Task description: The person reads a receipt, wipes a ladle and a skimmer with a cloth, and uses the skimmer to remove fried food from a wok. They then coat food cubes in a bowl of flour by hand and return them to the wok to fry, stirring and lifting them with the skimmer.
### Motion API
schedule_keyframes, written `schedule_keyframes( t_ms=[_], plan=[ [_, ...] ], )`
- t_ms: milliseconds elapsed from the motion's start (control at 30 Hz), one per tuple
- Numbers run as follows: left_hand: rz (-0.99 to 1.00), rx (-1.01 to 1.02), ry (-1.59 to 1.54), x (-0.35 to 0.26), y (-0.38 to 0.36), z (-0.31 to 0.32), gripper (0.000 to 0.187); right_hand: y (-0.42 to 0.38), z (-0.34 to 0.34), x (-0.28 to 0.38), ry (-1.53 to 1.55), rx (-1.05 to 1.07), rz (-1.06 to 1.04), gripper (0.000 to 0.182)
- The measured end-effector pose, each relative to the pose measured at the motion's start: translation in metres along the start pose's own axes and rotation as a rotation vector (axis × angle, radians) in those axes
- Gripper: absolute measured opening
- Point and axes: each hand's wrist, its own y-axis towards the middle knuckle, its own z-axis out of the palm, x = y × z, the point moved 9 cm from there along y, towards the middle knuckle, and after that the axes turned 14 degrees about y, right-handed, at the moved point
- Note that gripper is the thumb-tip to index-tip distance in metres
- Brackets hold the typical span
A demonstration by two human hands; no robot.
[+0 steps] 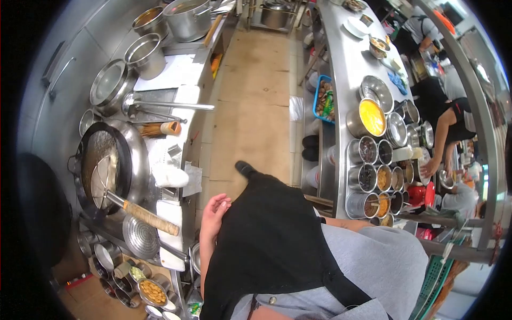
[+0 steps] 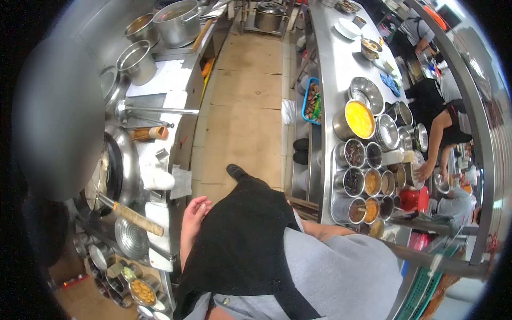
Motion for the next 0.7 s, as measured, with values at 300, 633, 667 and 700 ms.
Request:
schedule_keyframes(
  t_ms=[300,633,667,700],
  plan=[
    [-0.029,-0.068,-0.033,-0.002,-0.014,-0.004,0.033,-0.023,-0.014,0.023,-0.377,-0.266,-0.089,0.057],
    [-0.018,-0.002,0.036,0.004,0.0,0.0,0.037,0.001,-0.03,0.014,-0.509,-0.349,-0.126,0.052],
    [0.01,0.012,0.056,0.01,0.004,-0.001,0.039,0.007,-0.039,0.023,-0.637,-0.485,-0.174,0.052],
    [-0.006,0.008,0.084,0.015,0.006,-0.002,0.038,0.006,-0.045,0.029,-0.781,-0.619,-0.191,0.052]
  ],
)
